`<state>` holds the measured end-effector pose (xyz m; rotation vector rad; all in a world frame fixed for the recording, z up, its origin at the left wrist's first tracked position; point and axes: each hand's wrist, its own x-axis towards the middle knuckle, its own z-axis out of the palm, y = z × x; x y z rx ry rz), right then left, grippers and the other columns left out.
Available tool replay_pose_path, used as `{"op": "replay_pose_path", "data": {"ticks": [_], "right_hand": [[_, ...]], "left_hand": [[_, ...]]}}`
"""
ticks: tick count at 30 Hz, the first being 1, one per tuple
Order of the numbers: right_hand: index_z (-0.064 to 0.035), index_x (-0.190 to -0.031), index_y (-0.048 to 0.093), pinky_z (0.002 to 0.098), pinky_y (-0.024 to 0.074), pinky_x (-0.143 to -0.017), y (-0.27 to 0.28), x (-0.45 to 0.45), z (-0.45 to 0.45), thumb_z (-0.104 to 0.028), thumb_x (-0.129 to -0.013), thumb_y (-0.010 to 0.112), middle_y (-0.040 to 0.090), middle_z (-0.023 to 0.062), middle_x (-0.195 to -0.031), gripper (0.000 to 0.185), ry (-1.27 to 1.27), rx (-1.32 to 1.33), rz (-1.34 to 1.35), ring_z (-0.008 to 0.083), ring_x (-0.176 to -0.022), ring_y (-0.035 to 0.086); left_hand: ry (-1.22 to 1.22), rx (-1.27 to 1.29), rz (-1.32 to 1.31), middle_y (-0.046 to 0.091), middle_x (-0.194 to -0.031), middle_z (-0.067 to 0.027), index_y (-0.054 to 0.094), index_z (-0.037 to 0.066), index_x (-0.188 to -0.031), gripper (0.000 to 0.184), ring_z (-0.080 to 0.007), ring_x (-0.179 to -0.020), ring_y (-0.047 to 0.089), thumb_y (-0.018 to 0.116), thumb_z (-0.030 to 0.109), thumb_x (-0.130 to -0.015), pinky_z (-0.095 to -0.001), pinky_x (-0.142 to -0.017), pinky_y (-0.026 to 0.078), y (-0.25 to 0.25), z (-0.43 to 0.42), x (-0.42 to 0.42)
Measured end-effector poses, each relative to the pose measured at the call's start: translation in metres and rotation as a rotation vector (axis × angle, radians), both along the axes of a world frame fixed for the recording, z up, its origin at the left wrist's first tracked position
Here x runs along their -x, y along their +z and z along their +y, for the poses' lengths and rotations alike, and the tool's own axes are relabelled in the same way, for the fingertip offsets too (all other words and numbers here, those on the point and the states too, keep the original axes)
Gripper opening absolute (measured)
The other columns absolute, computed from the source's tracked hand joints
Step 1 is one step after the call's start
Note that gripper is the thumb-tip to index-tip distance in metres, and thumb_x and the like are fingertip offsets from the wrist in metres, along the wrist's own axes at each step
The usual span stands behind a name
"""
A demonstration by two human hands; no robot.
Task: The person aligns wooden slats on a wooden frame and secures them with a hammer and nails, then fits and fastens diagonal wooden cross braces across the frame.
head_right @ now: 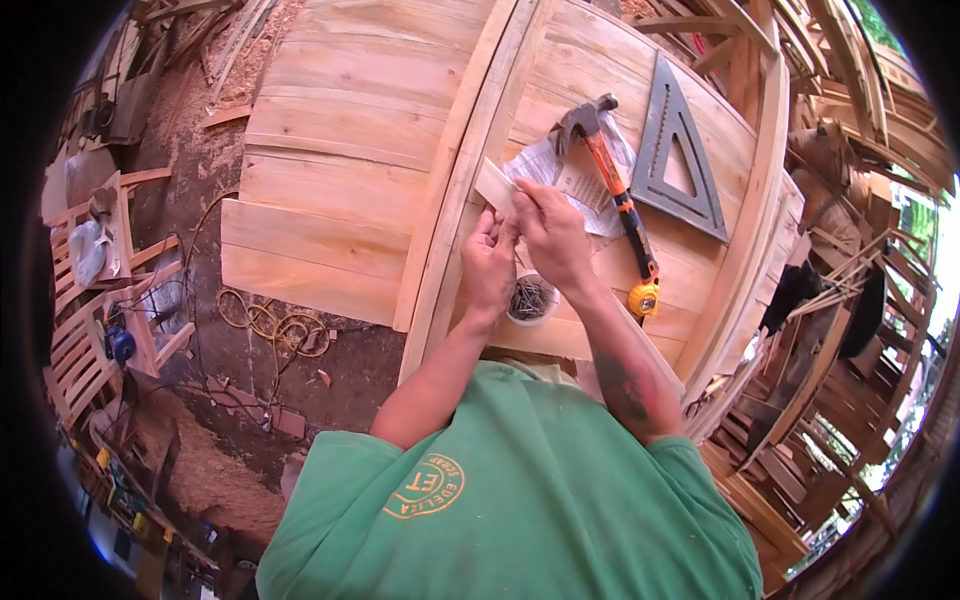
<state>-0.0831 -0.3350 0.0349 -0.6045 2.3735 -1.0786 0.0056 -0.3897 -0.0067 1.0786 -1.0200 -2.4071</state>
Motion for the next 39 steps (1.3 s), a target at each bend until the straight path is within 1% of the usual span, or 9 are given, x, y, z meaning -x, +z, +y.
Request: {"op": "replay_pose_path", "data": {"ticks": [6, 8, 10, 15, 18, 20, 23, 31, 39], "right_hand": [[-0.0008, -0.120, 0.066, 0.0274, 0.0505, -0.078, -0.017, -0.003, -0.003, -0.008, -0.095, 0.061, 0.070, 0.0136, -0.099, 0.026, 0.002, 0.073, 0.053, 0.0153, -0.088, 0.065], [-0.0014, -0.120, 0.066, 0.0295, 0.0508, -0.078, -0.015, -0.004, -0.003, -0.007, -0.094, 0.061, 0.069, 0.0161, -0.100, 0.027, 0.014, 0.067, 0.039, 0.0196, -0.087, 0.067], [-0.0019, -0.120, 0.066, 0.0292, 0.0506, -0.078, -0.016, -0.004, -0.003, -0.006, -0.093, 0.061, 0.069, 0.0156, -0.100, 0.028, 0.012, 0.088, 0.018, 0.0193, -0.087, 0.066], [-0.0022, -0.121, 0.066, 0.0293, 0.0506, -0.079, -0.017, -0.001, 0.000, -0.006, -0.093, 0.061, 0.070, 0.0157, -0.100, 0.028, 0.040, 0.061, -0.003, 0.0190, -0.086, 0.066], [-0.0020, -0.121, 0.066, 0.0292, 0.0506, -0.079, -0.016, -0.004, 0.000, -0.007, -0.093, 0.061, 0.070, 0.0159, -0.100, 0.028, 0.052, 0.059, -0.012, 0.0185, -0.086, 0.066], [-0.0020, -0.120, 0.066, 0.0292, 0.0510, -0.080, -0.018, -0.006, 0.000, -0.009, -0.094, 0.061, 0.071, 0.0161, -0.101, 0.028, 0.050, 0.083, -0.024, 0.0178, -0.087, 0.066], [-0.0038, -0.124, 0.065, 0.0249, 0.0485, -0.084, -0.020, -0.002, 0.002, -0.012, -0.097, 0.061, 0.069, 0.0059, -0.100, 0.029, 0.056, 0.046, -0.039, 0.0102, -0.091, 0.060], [-0.0028, -0.121, 0.066, 0.0291, 0.0513, -0.084, -0.023, -0.001, 0.003, -0.009, -0.095, 0.059, 0.071, 0.0163, -0.106, 0.028, 0.039, 0.055, -0.001, 0.0184, -0.094, 0.067], [-0.0042, -0.124, 0.066, 0.0246, 0.0479, -0.082, -0.021, -0.001, 0.001, -0.012, -0.096, 0.062, 0.068, 0.0050, -0.099, 0.029, 0.021, 0.035, -0.033, 0.0098, -0.089, 0.059]], "left_hand": [[-0.209, 0.282, -0.148, 0.069, -0.100, -0.0105, 0.051, -0.009, -0.131, 0.040, -0.0136, -0.092, 0.064, 0.060, 0.012, -0.097, -0.0248, -0.079, 0.049, 0.030, -0.014, -0.026], [-0.234, 1.084, -0.319, 0.065, -0.112, -0.0193, 0.049, -0.006, -0.136, 0.049, -0.0278, -0.108, 0.062, 0.065, 0.011, -0.093, -0.0346, -0.093, 0.047, 0.036, -0.023, -0.064], [-0.269, 1.297, -0.517, 0.053, -0.131, -0.0244, 0.045, -0.003, -0.140, 0.061, -0.0396, -0.125, 0.048, 0.071, 0.014, -0.088, -0.0438, -0.106, 0.037, 0.042, -0.033, -0.109], [-0.249, 0.790, -0.852, 0.030, -0.145, -0.0263, 0.024, 0.002, -0.151, 0.096, -0.0372, -0.133, 0.035, 0.081, 0.031, -0.080, -0.0473, -0.111, 0.029, 0.035, 0.005, -0.235], [-0.116, 0.462, -0.967, 0.037, -0.141, -0.0232, 0.025, 0.004, -0.150, 0.089, -0.0335, -0.128, 0.043, 0.079, 0.028, -0.084, -0.0448, -0.107, 0.036, 0.025, 0.037, -0.265], [0.289, -0.205, -0.526, 0.052, -0.127, -0.0181, 0.030, 0.001, -0.145, 0.076, -0.0251, -0.112, 0.057, 0.075, 0.021, -0.087, -0.0383, -0.094, 0.047, 0.024, 0.044, -0.259], [0.297, -0.113, -0.515, 0.052, -0.122, -0.0148, 0.033, -0.003, -0.141, 0.076, -0.0196, -0.106, 0.056, 0.079, 0.020, -0.085, -0.0306, -0.085, 0.051, 0.008, 0.054, -0.264], [0.332, -0.086, -0.527, 0.053, -0.122, -0.0150, 0.029, -0.005, -0.143, 0.083, -0.0185, -0.104, 0.056, 0.081, 0.017, -0.082, -0.0308, -0.091, 0.048, 0.001, 0.063, -0.268], [0.333, -0.058, -0.547, 0.061, -0.104, -0.0131, 0.023, -0.006, -0.145, 0.081, -0.0161, -0.085, 0.062, 0.075, 0.005, -0.084, -0.0261, -0.070, 0.049, 0.006, 0.056, -0.264]]}}
